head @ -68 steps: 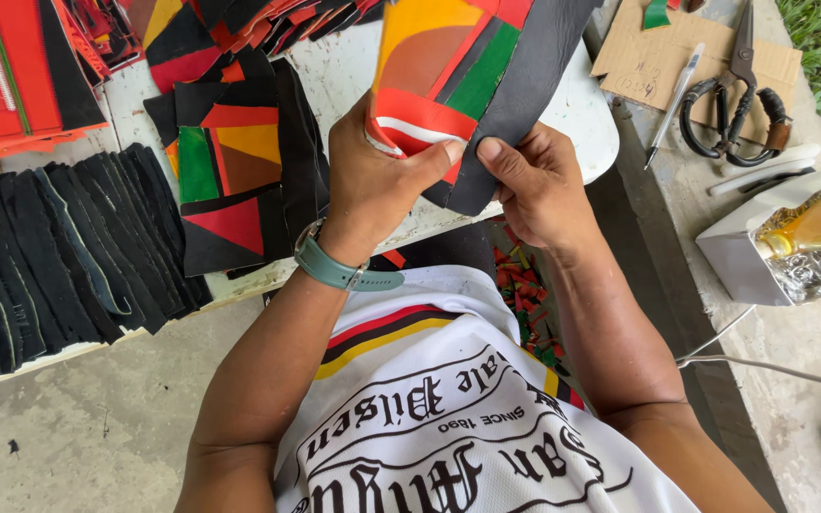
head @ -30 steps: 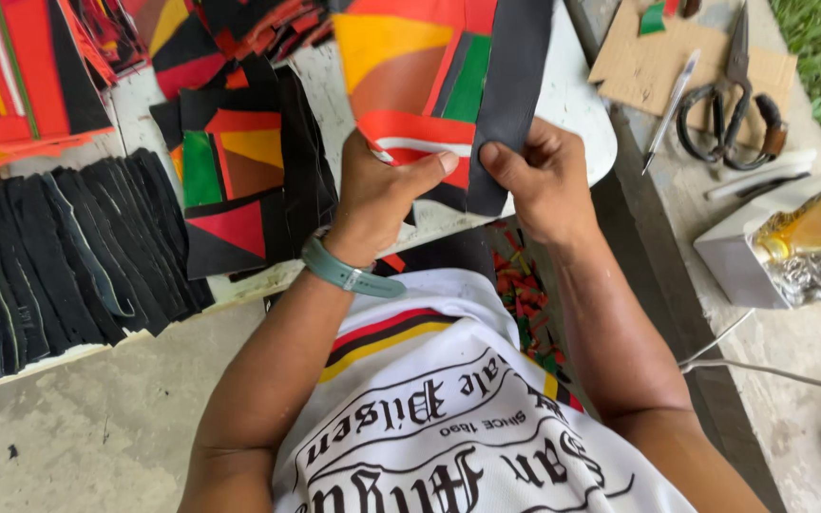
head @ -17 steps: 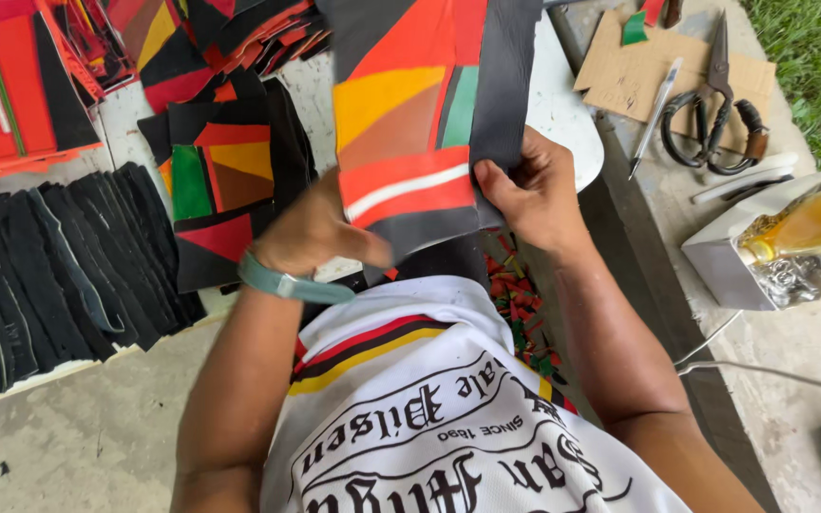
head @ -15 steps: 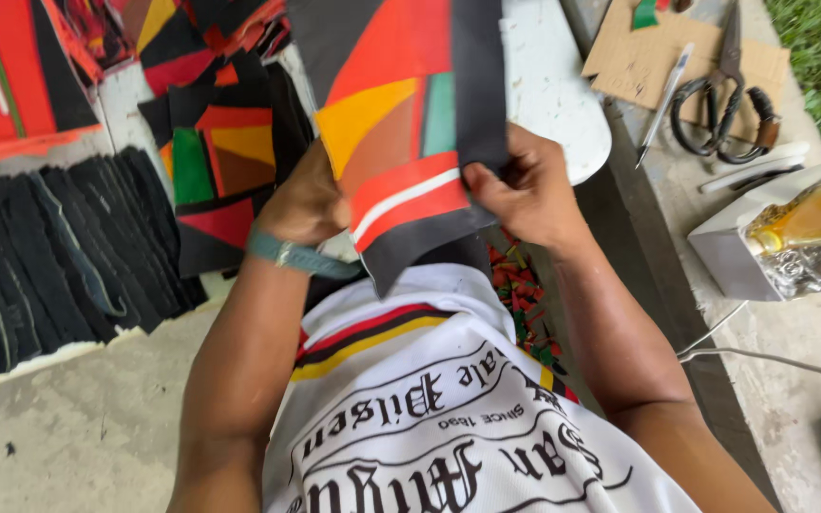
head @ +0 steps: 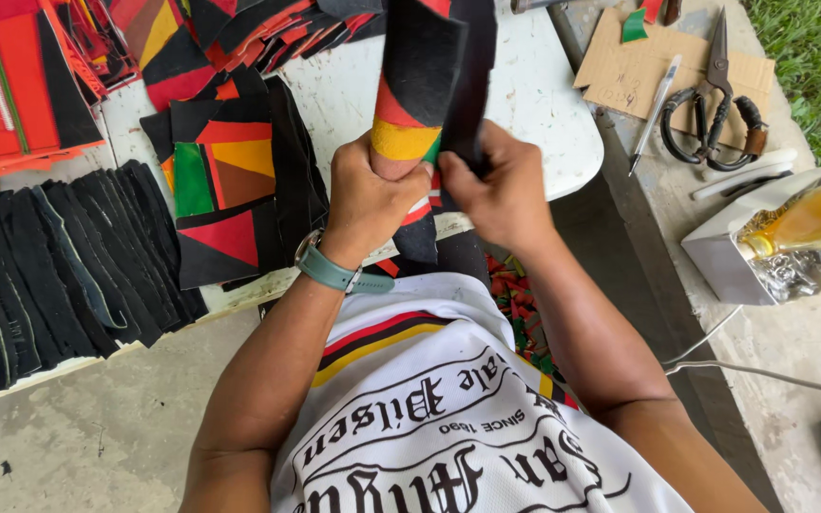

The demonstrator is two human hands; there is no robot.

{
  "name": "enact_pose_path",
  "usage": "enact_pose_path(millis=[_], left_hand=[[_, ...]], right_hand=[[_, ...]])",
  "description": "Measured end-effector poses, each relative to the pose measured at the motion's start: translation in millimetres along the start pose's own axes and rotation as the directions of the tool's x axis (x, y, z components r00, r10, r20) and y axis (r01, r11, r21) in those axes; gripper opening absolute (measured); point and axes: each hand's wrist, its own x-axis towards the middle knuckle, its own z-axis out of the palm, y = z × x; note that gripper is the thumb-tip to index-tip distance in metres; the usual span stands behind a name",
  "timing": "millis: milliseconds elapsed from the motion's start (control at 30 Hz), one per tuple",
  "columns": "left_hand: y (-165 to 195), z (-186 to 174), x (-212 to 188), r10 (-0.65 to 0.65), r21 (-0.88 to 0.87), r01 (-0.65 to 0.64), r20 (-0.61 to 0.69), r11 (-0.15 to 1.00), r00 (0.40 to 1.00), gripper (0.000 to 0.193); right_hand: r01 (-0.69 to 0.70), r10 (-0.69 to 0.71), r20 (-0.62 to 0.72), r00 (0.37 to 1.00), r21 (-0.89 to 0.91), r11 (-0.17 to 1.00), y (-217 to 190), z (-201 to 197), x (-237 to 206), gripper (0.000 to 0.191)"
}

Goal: The person sits at an outdoor table covered with colorful patchwork leather pieces and works through them one at a time. They pick up a piece, fold and turn it in their hands, press and smooth the edges and seams, then set it on a stack with the other finished pieces.

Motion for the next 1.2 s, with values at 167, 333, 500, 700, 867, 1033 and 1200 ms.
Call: enact_pose_path(millis=[167, 333, 500, 700, 867, 1033, 1200], left_hand=[[21, -39, 0, -0.009, -0.317, 0.137, 0.374, 0.939, 0.928, 0.054], [39, -64, 0, -0.114, -0.686, 0.325, 0.335, 0.65, 0.935, 0.038], [30, -14, 6, 0.041, -0.369, -0.014, 0.067, 0.929, 0.997, 0.034], [34, -10, 2, 0.083, -0.286, -0.082, -0.01, 0.955, 0.997, 0.024], [36, -21, -6, 0.013, -0.575, 0.072, 0.142, 0.815, 0.99, 0.019], [31, -10, -7, 0.034, -0.458, 0.02, 0.109, 0.889, 0.994, 0.021], [56, -41, 1, 0.433, -0.251, -0.376, 0.234, 0.892, 0.871, 0.086]], right_hand=[[0.033, -0.04, 0.056, 0.998, 0.115, 0.993, 4, 1, -4, 0.017], [-0.107, 0.09, 0.169, 0.982, 0.098, 0.989, 11, -8, -15, 0.016], [-0.03, 0.022, 0.026, 0.999, 0.363, 0.931, 13, -10, -11, 0.02], [0.0, 0.014, -0.025, 1.0, 0.488, 0.873, 12, -19, -4, 0.017], [-0.163, 0.097, 0.134, 0.986, 0.686, 0.709, 8, -28, -6, 0.018], [-0.08, 0.086, -0.003, 0.996, 0.348, 0.934, 12, -12, -5, 0.014], [-0.01, 0.009, 0.005, 1.0, 0.253, 0.968, 15, -11, -6, 0.016]])
